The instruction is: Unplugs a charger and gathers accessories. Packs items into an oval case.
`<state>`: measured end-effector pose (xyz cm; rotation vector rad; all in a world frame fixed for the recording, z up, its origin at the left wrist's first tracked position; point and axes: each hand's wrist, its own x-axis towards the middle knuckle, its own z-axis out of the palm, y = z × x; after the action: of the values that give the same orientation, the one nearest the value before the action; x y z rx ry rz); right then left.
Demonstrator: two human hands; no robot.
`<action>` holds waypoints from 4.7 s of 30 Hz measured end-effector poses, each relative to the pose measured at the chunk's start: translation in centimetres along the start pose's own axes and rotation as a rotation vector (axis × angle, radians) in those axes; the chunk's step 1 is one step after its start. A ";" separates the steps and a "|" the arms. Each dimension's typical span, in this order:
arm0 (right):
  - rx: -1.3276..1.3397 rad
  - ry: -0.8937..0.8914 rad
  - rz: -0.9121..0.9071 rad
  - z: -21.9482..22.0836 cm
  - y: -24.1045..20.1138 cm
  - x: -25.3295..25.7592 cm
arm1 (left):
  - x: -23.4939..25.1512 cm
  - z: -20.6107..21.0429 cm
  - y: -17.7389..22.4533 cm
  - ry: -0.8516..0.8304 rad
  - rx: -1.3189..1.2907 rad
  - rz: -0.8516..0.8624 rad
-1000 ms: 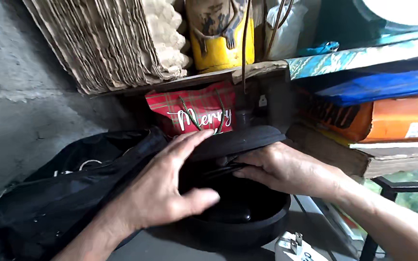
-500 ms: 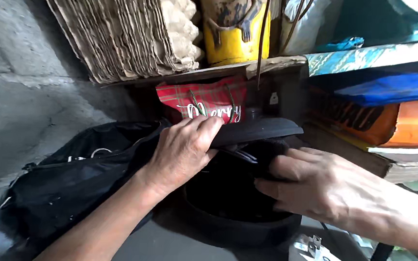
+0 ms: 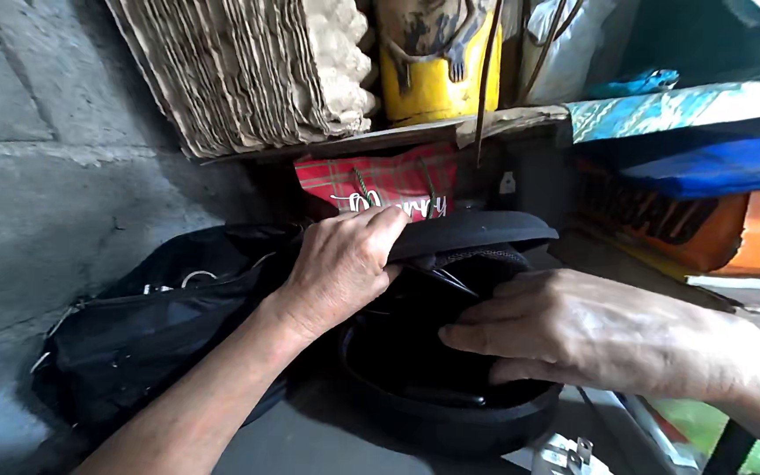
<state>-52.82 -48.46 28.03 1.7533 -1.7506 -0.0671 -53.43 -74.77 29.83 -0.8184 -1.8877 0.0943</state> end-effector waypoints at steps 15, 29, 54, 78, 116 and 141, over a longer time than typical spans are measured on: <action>0.335 -0.599 0.127 -1.1 -0.7 5.3 | 0.2 0.3 -0.2 0.016 0.002 0.006; 0.401 -0.563 0.271 -2.2 0.4 5.5 | 0.0 0.4 -0.1 0.022 -0.014 -0.001; 0.516 -0.587 0.154 2.9 0.8 10.3 | 1.0 0.2 0.3 -0.023 -0.025 -0.026; -0.121 0.307 0.316 3.5 -0.2 0.3 | 1.6 0.0 0.3 -0.082 0.002 -0.058; -0.090 0.525 0.425 2.5 1.6 -1.5 | 3.6 3.6 7.7 -1.064 -0.240 -0.214; -0.086 0.559 0.511 3.2 1.6 -3.9 | 1.3 3.6 5.9 -0.925 -0.351 -0.318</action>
<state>-56.12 -45.99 24.68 1.0742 -1.6722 0.5082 -53.80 -68.43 26.76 -0.7479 -2.9501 -0.0767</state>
